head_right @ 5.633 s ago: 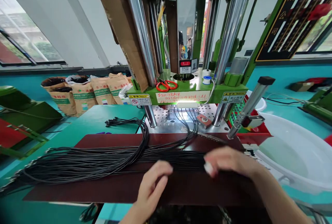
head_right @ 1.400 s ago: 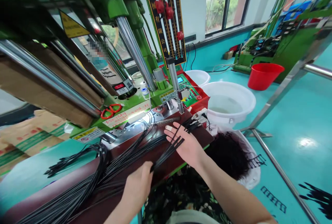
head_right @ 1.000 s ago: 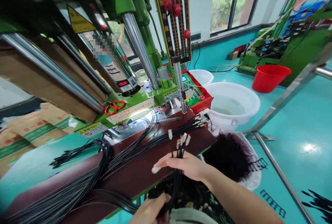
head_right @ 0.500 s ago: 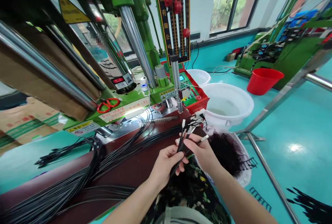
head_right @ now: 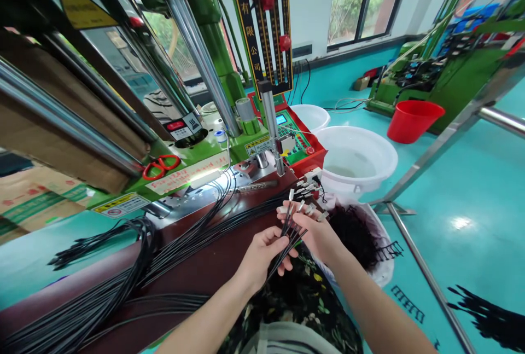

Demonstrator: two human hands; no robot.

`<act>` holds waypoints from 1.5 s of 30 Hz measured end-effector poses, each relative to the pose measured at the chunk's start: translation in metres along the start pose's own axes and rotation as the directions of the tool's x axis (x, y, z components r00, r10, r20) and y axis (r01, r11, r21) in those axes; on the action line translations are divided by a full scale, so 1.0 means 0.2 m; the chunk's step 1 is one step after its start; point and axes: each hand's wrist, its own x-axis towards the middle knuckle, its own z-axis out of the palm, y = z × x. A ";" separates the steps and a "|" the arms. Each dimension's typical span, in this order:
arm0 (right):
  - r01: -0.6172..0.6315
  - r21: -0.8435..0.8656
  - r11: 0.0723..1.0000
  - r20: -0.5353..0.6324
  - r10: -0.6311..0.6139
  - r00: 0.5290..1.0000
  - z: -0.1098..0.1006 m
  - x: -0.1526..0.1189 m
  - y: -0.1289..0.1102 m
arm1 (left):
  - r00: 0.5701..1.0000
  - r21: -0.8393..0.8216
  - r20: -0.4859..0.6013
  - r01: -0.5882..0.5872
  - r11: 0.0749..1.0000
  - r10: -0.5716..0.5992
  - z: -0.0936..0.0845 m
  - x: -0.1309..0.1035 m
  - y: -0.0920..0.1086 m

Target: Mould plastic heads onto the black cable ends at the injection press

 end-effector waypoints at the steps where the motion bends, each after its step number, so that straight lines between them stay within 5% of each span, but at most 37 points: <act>1: -0.011 -0.019 1.000 0.005 0.011 1.000 0.00 0.00 0.00 | 0.999 -0.001 0.023 0.031 1.000 -0.031 0.00 0.00 -0.01; 6: -0.145 -0.294 0.945 0.201 0.210 0.957 -0.01 -0.02 0.02 | 0.968 -0.087 0.228 0.128 0.988 -0.106 0.00 -0.01 -0.06; 10: -0.261 -0.455 0.851 0.298 0.422 0.856 -0.02 0.02 0.01 | 0.978 -0.130 0.205 0.060 0.990 -0.032 0.02 0.02 -0.08; 13: -0.087 -0.411 0.907 0.352 0.246 0.903 0.01 0.10 -0.08 | 0.988 -0.126 0.142 0.086 0.988 -0.068 0.02 0.04 -0.09; 15: 0.048 -0.497 0.867 0.408 0.185 0.894 0.05 0.15 -0.17 | 0.989 -0.132 0.111 0.108 0.985 -0.094 0.02 0.04 -0.09; 19: 0.198 -0.827 0.527 0.459 0.429 0.778 0.16 0.21 -0.27 | 0.988 -0.139 0.124 0.114 0.984 -0.097 0.02 0.05 -0.03; 21: 0.216 -0.872 0.439 0.437 0.499 0.748 0.18 0.22 -0.28 | 0.987 -0.160 0.141 0.102 0.982 -0.079 0.03 0.07 0.01; 28: 0.280 -0.865 0.417 0.470 0.474 0.745 0.15 0.19 -0.25 | 0.987 -0.152 0.138 0.098 0.983 -0.077 0.05 0.11 -0.01; 31: 0.226 -0.887 0.403 0.427 0.527 0.735 0.17 0.20 -0.21 | 0.997 -0.186 0.077 0.023 0.982 -0.009 0.03 0.11 -0.05; 33: 0.298 -0.873 0.387 0.462 0.459 0.759 0.20 0.26 -0.18 | 1.000 -0.232 -0.003 -0.024 0.972 0.024 -0.01 0.09 -0.06; 35: 0.426 -0.875 0.231 0.480 0.294 0.827 0.22 0.37 -0.13 | 0.994 -0.300 -0.101 -0.075 0.951 0.046 -0.07 0.06 -0.05; 39: 0.403 -0.816 -0.414 0.411 0.074 0.909 0.26 0.61 -0.02 | 0.952 -0.348 -0.286 -0.206 0.915 0.105 -0.19 0.00 -0.02; 41: 0.374 -0.775 -0.509 0.388 0.084 0.918 0.28 0.69 0.02 | 0.929 -0.324 -0.342 -0.256 0.911 0.139 -0.24 -0.02 -0.02; 45: 0.390 -0.760 -0.520 0.350 0.178 0.920 0.33 0.73 0.02 | 0.910 -0.252 -0.367 -0.295 0.922 0.191 -0.28 -0.04 -0.05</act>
